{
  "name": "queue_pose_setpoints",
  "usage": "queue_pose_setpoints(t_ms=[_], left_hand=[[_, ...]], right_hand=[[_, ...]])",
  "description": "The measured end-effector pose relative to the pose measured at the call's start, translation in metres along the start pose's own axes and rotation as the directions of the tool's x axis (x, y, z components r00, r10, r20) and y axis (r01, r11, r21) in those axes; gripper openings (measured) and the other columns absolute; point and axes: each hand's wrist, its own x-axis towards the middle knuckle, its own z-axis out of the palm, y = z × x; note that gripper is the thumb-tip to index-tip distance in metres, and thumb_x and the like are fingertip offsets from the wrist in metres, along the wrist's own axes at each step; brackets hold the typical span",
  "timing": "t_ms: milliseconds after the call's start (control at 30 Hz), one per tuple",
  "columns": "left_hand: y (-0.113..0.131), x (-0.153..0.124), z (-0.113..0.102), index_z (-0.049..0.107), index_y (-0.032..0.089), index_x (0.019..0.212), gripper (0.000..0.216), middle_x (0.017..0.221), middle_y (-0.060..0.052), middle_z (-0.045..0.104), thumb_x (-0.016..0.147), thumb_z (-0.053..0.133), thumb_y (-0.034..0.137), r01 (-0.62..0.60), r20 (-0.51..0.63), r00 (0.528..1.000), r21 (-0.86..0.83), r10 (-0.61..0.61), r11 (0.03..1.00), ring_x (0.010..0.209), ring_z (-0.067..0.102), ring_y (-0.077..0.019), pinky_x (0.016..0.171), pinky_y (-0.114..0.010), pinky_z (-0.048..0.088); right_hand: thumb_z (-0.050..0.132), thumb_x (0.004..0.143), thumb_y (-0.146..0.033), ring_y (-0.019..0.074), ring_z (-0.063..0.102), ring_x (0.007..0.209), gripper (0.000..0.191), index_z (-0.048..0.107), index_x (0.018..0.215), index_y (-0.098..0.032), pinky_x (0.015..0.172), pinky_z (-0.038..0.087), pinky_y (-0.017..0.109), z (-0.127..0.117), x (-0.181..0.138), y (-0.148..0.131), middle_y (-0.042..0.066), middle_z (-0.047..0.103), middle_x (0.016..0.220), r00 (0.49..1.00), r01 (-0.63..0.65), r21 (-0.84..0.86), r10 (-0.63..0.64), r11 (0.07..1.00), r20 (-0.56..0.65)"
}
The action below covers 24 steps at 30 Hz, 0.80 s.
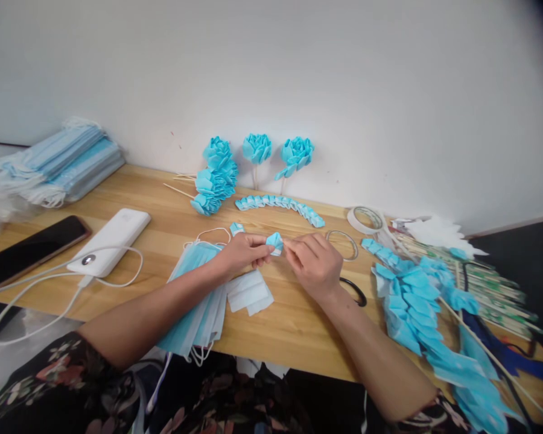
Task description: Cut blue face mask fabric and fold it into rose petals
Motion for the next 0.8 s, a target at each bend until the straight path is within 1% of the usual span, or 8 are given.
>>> queue_pose_setpoints(t_ms=[133,267,467,633,800], left_hand=[[0.0017,-0.0005,-0.0001,0.061,0.014,0.061,0.032,0.054,0.001,0.055,0.071,0.067,0.043,0.004,0.003,1.000,0.000,-0.004,1.000,0.050,0.048,-0.0081,0.049,-0.021,0.039],[0.0040,-0.0014,0.0004,0.061,0.013,0.061,0.034,0.054,0.001,0.055,0.072,0.067,0.045,0.003,0.011,1.000,0.011,-0.003,1.000,0.050,0.048,-0.0082,0.049,-0.022,0.039],[0.0039,-0.0018,0.0011,0.061,0.014,0.064,0.034,0.056,0.000,0.055,0.073,0.066,0.046,0.001,0.020,1.000,0.022,-0.001,1.000,0.051,0.049,-0.0087,0.048,-0.022,0.038],[0.0010,-0.0008,0.0000,0.062,0.013,0.067,0.037,0.054,0.001,0.053,0.074,0.064,0.050,-0.002,0.005,1.000,0.027,0.002,1.000,0.049,0.047,-0.0086,0.047,-0.022,0.036],[-0.0006,0.0000,-0.0011,0.060,0.014,0.063,0.041,0.054,0.000,0.053,0.075,0.063,0.052,-0.014,-0.015,1.000,0.032,0.014,0.999,0.047,0.046,-0.0081,0.048,-0.023,0.036]], right_hand=[[0.057,0.090,-0.012,0.0172,0.057,0.070,0.013,0.066,0.089,-0.022,0.065,0.044,0.031,0.0016,0.0000,0.0009,0.003,0.070,0.074,1.000,0.006,-0.008,-0.006,1.000,-0.004],[0.062,0.087,-0.011,0.0162,0.056,0.068,0.010,0.064,0.085,-0.020,0.062,0.042,0.030,0.0028,0.0001,0.0008,0.001,0.068,0.070,0.999,0.033,-0.033,-0.034,0.999,-0.039],[0.062,0.088,-0.011,0.0159,0.057,0.069,0.009,0.065,0.087,-0.020,0.063,0.042,0.030,0.0018,0.0007,0.0000,0.002,0.070,0.072,0.999,0.034,-0.026,-0.035,0.999,-0.016],[0.063,0.087,-0.012,0.0158,0.056,0.067,0.011,0.064,0.079,-0.019,0.062,0.042,0.030,0.0024,0.0022,-0.0003,0.001,0.069,0.069,0.999,0.031,-0.027,-0.031,0.999,-0.009],[0.062,0.088,-0.013,0.0155,0.056,0.070,0.010,0.066,0.082,-0.019,0.065,0.043,0.030,0.0021,-0.0003,0.0006,0.001,0.071,0.074,0.999,0.025,-0.004,-0.025,1.000,0.026]])
